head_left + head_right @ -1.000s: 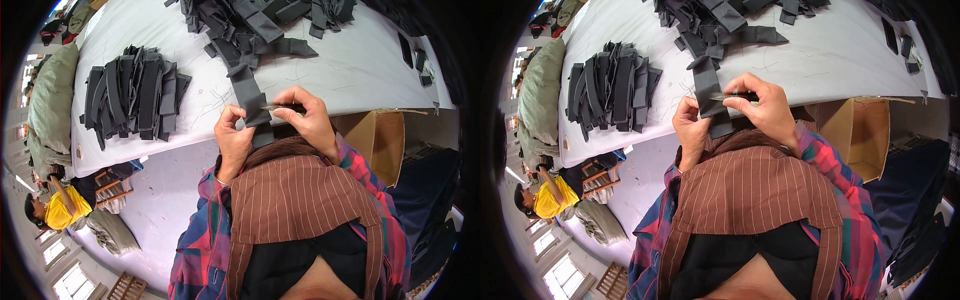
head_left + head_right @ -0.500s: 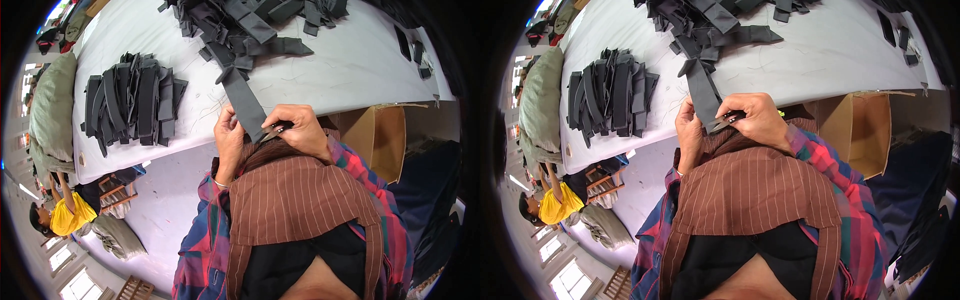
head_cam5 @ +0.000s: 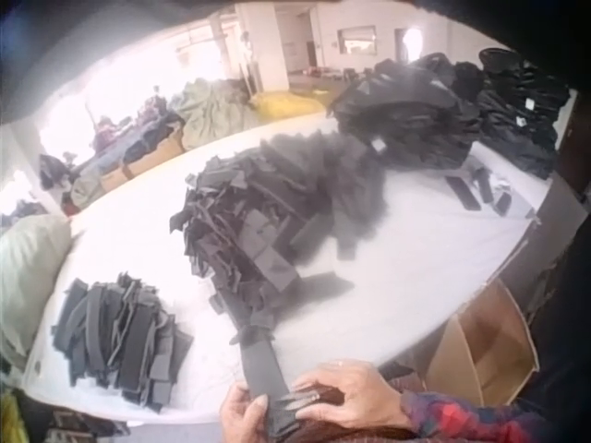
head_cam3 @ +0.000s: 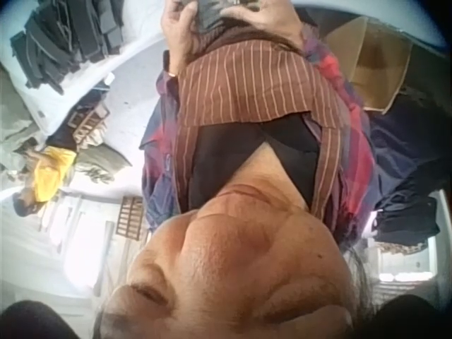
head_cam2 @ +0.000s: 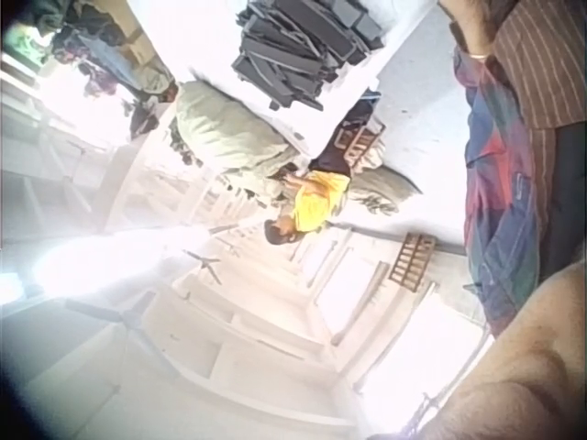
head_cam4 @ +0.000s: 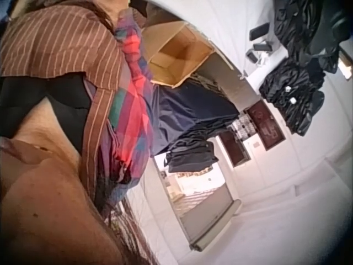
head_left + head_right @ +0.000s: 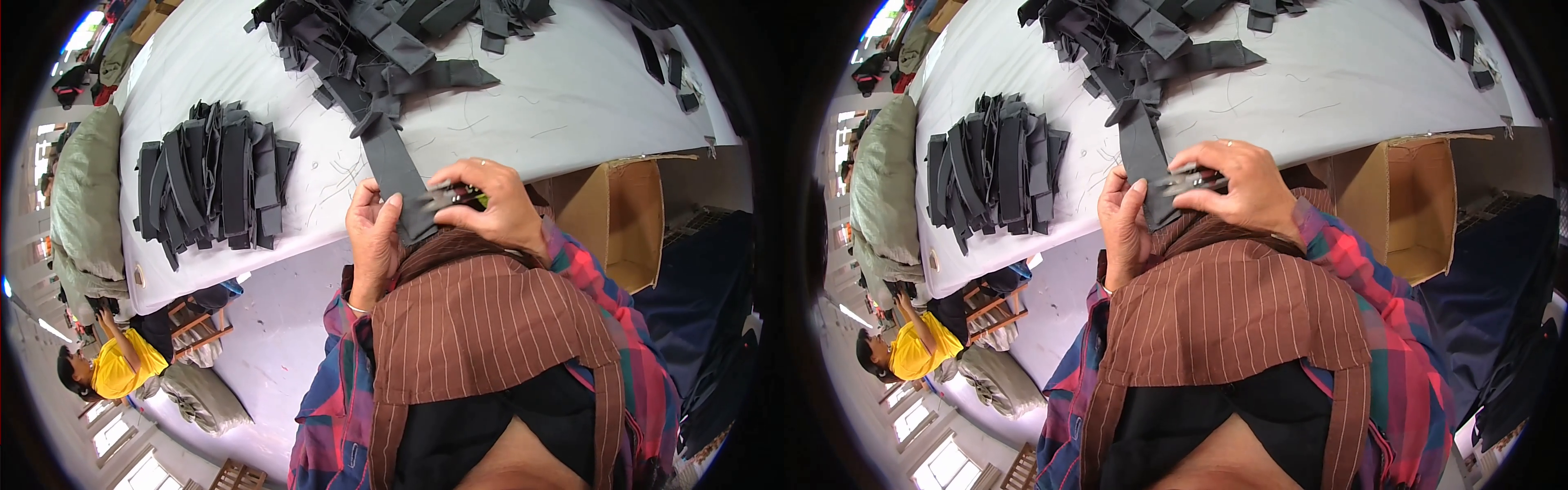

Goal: Trimming excess material and loose threads from black fabric components using snips.

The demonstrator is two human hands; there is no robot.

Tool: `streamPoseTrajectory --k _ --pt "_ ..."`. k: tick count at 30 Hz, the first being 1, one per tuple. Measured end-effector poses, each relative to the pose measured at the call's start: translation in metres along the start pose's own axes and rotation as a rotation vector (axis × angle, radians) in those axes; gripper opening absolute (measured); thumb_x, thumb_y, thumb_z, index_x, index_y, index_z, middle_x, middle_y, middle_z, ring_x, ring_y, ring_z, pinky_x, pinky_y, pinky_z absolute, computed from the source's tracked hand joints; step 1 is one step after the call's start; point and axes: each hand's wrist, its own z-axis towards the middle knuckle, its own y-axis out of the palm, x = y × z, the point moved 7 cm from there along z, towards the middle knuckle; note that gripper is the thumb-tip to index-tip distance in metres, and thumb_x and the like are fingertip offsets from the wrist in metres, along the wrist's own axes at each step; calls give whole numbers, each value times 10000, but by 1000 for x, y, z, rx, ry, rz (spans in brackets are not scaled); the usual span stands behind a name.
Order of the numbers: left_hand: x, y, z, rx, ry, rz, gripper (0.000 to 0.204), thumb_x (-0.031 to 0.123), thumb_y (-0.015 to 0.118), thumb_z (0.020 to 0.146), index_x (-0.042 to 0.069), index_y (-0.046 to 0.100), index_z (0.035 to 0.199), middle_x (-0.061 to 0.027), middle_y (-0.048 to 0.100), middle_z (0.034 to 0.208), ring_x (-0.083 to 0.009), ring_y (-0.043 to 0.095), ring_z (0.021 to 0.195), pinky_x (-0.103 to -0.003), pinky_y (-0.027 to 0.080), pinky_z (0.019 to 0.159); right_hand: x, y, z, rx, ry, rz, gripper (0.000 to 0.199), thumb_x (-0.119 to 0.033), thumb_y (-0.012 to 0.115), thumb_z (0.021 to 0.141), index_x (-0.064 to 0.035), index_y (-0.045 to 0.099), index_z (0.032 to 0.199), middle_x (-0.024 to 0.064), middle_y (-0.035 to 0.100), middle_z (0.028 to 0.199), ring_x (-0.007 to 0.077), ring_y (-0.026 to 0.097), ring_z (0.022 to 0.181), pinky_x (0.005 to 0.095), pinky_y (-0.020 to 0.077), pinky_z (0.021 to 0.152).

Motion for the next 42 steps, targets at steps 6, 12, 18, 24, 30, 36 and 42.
streamPoseTrajectory --k 6,12,18,24,30,36,42 --pt "0 1 -1 -2 -29 56 202 -43 574 860 -9 515 1050 -82 575 1051 -104 562 897 -246 473 807 11 -13 5 158 -8 -121 189 -177 721 766 -111 662 933 27 653 828 189 590 700 305 465 643" --pt "-3 2 -3 -17 -92 37 206 -58 572 856 -14 519 1050 -84 576 1060 -101 571 901 -237 477 801 12 -14 7 149 -62 -251 152 -168 734 748 -108 662 867 13 643 753 194 573 664 299 446 610" --pt "-4 3 -3 16 -46 87 200 -89 567 845 -31 545 1035 -75 572 1065 -101 558 917 -230 458 824 9 -8 8 124 64 -68 143 -166 719 760 -88 654 861 43 647 755 204 597 672 306 462 614" --pt "-1 10 1 -32 16 218 148 -107 564 828 -51 597 960 -49 563 1049 -95 541 928 -209 431 821 4 3 12 80 -6 -122 140 -179 717 759 -90 649 843 35 644 751 205 600 668 321 463 609" --pt "-3 11 -3 -52 -53 182 138 -93 574 830 -49 597 959 -40 556 1030 -77 530 916 -198 427 810 -7 4 10 106 -163 -293 146 -115 723 745 -62 669 870 51 634 731 187 586 652 299 453 622" --pt "6 16 -2 -90 99 295 132 -92 583 819 -49 581 944 -48 560 1026 -95 526 927 -212 420 813 32 -2 9 222 189 271 175 -133 725 790 -54 652 928 22 642 780 108 587 745 247 452 738" --pt "8 21 -6 -124 276 541 137 -95 601 792 -43 578 917 -62 564 991 -102 536 890 -212 427 762 29 5 11 171 229 294 344 -178 743 791 -77 594 1084 38 613 924 110 581 860 250 467 761"
